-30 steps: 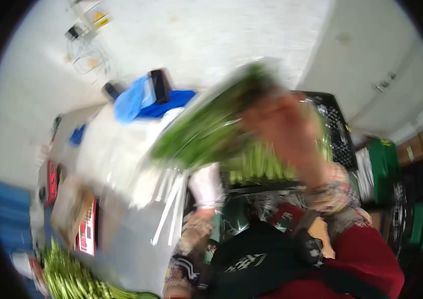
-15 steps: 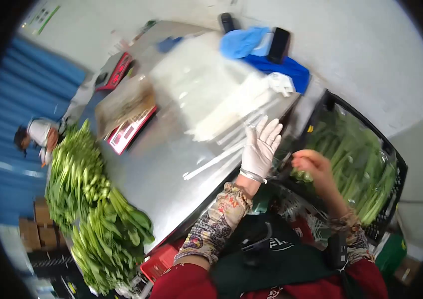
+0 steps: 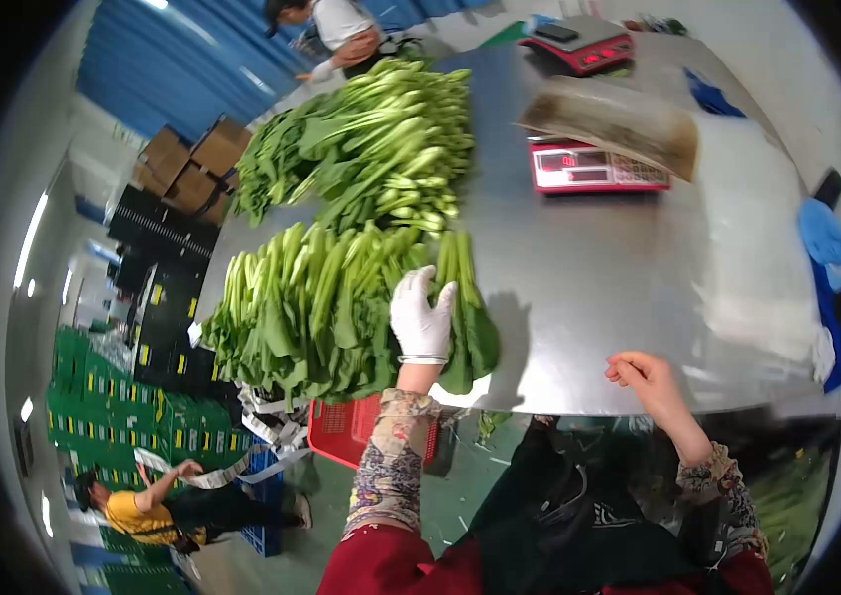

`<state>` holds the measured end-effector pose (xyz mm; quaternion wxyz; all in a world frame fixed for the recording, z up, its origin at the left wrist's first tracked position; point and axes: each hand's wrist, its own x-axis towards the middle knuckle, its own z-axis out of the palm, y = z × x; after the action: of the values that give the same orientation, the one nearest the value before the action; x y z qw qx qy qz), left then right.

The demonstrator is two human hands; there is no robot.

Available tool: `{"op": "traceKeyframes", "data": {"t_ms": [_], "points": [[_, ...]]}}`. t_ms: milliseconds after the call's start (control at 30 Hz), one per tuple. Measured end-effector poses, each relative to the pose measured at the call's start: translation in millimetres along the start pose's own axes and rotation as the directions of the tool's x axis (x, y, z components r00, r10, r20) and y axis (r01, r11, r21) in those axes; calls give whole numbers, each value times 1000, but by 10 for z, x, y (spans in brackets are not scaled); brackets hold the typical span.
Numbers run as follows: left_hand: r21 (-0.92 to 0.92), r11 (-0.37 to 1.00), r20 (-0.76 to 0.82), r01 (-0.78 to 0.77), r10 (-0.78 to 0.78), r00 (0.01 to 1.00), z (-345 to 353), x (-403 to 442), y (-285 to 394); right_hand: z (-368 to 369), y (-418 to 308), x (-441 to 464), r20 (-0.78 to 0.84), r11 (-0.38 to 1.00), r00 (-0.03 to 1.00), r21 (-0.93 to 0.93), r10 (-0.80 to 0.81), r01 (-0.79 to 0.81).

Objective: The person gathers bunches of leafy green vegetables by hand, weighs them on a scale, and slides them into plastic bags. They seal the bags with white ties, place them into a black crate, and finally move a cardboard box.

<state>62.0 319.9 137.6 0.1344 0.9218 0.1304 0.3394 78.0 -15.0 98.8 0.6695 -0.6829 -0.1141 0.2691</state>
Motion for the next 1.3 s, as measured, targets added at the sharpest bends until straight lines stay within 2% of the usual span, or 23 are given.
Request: {"op": "traceKeyframes", "data": {"t_ms": [33, 100, 133, 233, 300, 367, 400, 433, 467, 500, 567, 633, 667, 700, 767, 833, 900, 1000, 1100, 1167, 1200, 1233, 1300], "points": [[102, 991, -49, -82, 87, 995, -98, 103, -298, 202, -62, 235, 36, 1000, 999, 10, 0, 0], [217, 975, -116, -54, 81, 990, -335, 274, -780, 654, -273, 708, 195, 1000, 981, 18, -3, -1], [178, 984, -128, -7, 30, 991, -509, 368, -987, 902, -391, 930, 259, 1000, 966, 5, -17, 16], [355, 931, -210, 85, -10, 978, -1012, 613, -1733, 1674, -695, 1573, 449, 996, 889, 36, -87, 80], [485, 849, -233, 209, -105, 967, -1329, 743, -2136, 2210, -845, 1921, 579, 993, 811, 114, -86, 24], [610, 767, -155, 199, -131, 979, -1510, 794, -2705, 2733, -957, 2183, 697, 977, 717, 172, -32, -123], [522, 801, 18, 294, -355, 935, -1613, 870, -2788, 2990, -991, 2299, 724, 972, 689, 182, -31, -148], [440, 801, 209, 406, -531, 821, -1713, 942, -2864, 3238, -1004, 2405, 750, 966, 661, 190, -29, -173], [371, 779, 332, 505, -619, 711, -1645, 872, -3248, 3477, -973, 2515, 750, 966, 661, 189, -24, -179], [323, 805, 352, 499, -591, 726, -1547, 768, -3491, 3695, -961, 2601, 756, 947, 654, 222, -16, -233], [250, 766, 450, 592, -633, 630, -1652, 888, -3383, 4108, -986, 2752, 684, 924, 719, 187, 121, -334], [-110, 732, 507, 672, -540, 672, -1684, 890, -3335, 4443, -877, 2986, 688, 850, 715, 296, 127, -436], [116, 756, 398, 644, -630, 667, -1578, 820, -3501, 4557, -802, 3105, 707, 864, 695, 264, 130, -429], [-80, 736, 395, 672, -596, 699, -1529, 765, -3530, 4634, -772, 3163, 721, 876, 680, 234, 134, -422], [-138, 700, 396, 701, -610, 687, -1558, 754, -3231, 4663, -841, 3103, 714, 907, 687, 194, 132, -375], [-36, 847, 252, 530, -505, 825, -1452, 645, -3033, 4574, -946, 2960, 720, 922, 690, 217, 71, -321], [76, 884, 227, 462, -466, 855, -1415, 633, -2776, 4487, -835, 2894, 723, 896, 690, 296, 15, -330], [213, 921, 84, 326, -350, 933, -1332, 547, -2464, 4321, -748, 2784, 674, 891, 727, 402, -131, -212], [193, 945, 28, 263, -273, 962, -1371, 654, -1946, 4010, -936, 2647, 608, 858, 743, 505, -279, -91], [142, 959, -13, 245, -246, 969, -1295, 691, -1507, 3694, -1075, 2508, 577, 855, 764, 514, -289, -65], [89, 965, -23, 245, -244, 969, -1236, 709, -1276, 3485, -1095, 2447, 570, 880, 773, 474, -280, -30], [69, 974, -16, 214, -214, 977, -1177, 727, -1053, 3262, -1179, 2370, 543, 904, 773, 418, -329, 91], [-6, 982, -61, 188, -188, 980, -969, 745, -658, 2764, -1222, 2250, 527, 937, 805, 335, -272, 97]]}}
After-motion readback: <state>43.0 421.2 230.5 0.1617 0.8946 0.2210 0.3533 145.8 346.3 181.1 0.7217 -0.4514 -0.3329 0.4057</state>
